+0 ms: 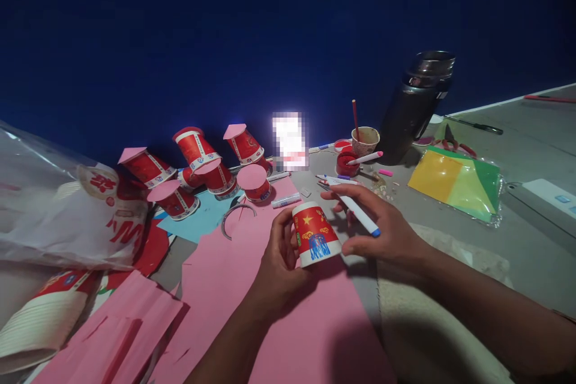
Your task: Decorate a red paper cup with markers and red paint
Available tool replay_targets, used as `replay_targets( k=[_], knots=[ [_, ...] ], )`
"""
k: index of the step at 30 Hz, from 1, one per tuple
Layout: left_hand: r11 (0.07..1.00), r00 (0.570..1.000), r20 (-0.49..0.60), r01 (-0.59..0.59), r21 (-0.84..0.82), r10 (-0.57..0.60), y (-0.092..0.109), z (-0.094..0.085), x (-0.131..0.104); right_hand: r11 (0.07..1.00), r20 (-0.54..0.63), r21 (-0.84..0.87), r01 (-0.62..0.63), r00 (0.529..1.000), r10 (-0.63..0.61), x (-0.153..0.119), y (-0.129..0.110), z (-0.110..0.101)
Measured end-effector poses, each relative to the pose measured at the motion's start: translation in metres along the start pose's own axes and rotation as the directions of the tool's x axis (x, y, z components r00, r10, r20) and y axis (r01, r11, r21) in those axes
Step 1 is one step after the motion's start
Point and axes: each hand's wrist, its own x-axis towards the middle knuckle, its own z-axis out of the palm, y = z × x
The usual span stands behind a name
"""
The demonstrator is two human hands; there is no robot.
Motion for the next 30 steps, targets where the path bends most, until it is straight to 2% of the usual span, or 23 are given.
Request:
replay_targets(
  k=[7,14,18,23,27,30],
  knots=[
    [1.0,1.0,0.016,-0.016,0.006,0.016,-0.004,-0.002,0.0,0.94,0.194,-0.315,0.127,0.979,-0.067,0.005,0.011,-0.005],
    [0.999,0.994,0.106,-0.016,0.04,0.012,-0.007,-0.012,-0.003,0.877,0.226,-0.408,0.253,0.959,-0.171,0.007,0.018,-0.008],
    [0.993,0.995,0.078,-0.068,0.091,0.061,-0.007,-0.015,-0.002,0.843,0.266,-0.428,0.326,0.937,-0.227,0.009,0.019,-0.006],
    [0.975,0.995,0.035,-0.094,0.201,0.089,-0.005,-0.013,-0.001,0.845,0.273,-0.42,0.33,0.934,-0.229,0.008,0.02,-0.006],
    [0.95,0.987,-0.068,-0.118,0.288,0.143,0.002,-0.005,-0.001,0.87,0.217,-0.407,0.278,0.955,-0.204,0.007,0.019,-0.008],
    [0.952,0.973,-0.172,-0.101,0.29,0.156,0.006,-0.001,-0.002,0.87,0.174,-0.414,0.266,0.962,-0.211,0.007,0.02,-0.007]
  ],
)
